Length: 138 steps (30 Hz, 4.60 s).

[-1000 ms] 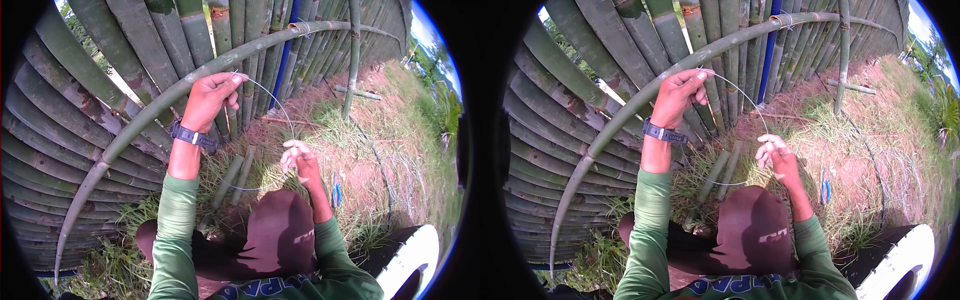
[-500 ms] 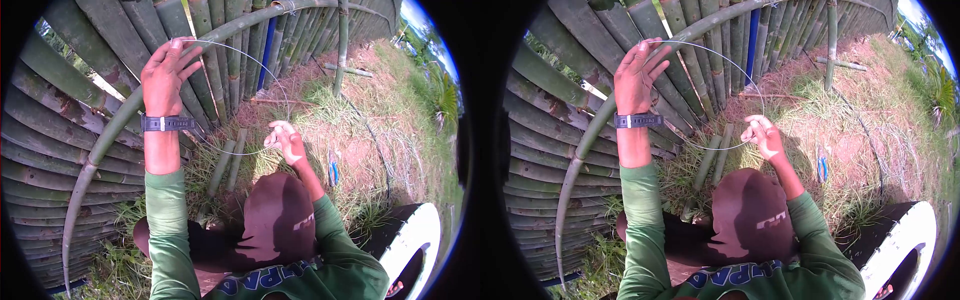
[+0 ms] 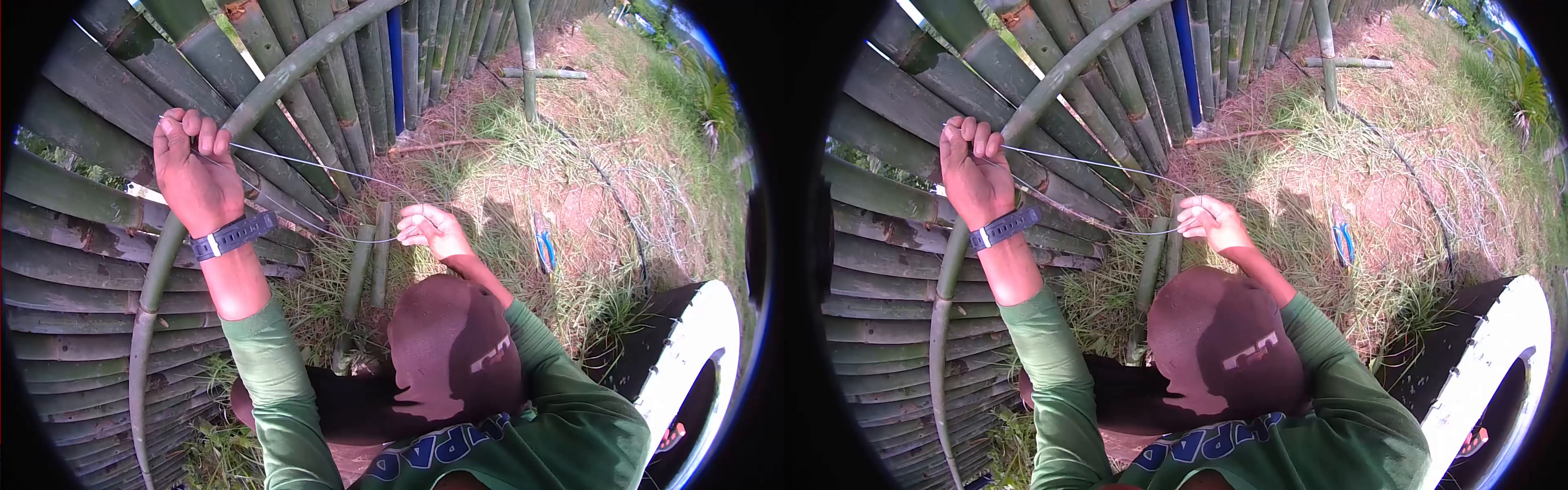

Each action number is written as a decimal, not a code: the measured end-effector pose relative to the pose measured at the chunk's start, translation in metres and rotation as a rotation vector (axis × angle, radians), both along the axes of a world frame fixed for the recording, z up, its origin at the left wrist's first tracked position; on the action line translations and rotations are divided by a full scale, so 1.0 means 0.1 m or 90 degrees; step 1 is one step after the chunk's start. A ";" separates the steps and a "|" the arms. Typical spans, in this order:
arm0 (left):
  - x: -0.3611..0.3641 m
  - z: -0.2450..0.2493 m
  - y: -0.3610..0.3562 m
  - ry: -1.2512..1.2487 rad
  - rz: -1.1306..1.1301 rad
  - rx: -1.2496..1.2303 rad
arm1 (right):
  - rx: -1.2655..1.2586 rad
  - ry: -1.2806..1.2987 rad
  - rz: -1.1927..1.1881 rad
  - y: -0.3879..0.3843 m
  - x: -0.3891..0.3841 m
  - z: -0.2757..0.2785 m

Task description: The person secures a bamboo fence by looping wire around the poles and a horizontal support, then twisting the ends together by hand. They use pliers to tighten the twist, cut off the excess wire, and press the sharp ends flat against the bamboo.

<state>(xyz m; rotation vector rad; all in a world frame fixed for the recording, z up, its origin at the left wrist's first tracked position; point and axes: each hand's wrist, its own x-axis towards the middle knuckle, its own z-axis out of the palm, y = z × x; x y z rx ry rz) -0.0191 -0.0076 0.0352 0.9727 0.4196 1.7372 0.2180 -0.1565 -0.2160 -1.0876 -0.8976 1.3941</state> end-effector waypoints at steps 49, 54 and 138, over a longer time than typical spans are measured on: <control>1.28 -0.44 -0.86 0.930 -0.155 0.615 | -0.146 -0.502 0.245 -0.44 1.40 1.41; 1.12 -0.89 -0.83 1.067 -0.203 0.554 | -0.123 -0.345 0.292 -0.25 1.18 1.81; -0.69 -0.31 -0.88 0.242 0.264 -0.007 | 0.210 -0.080 0.438 0.38 -1.32 0.72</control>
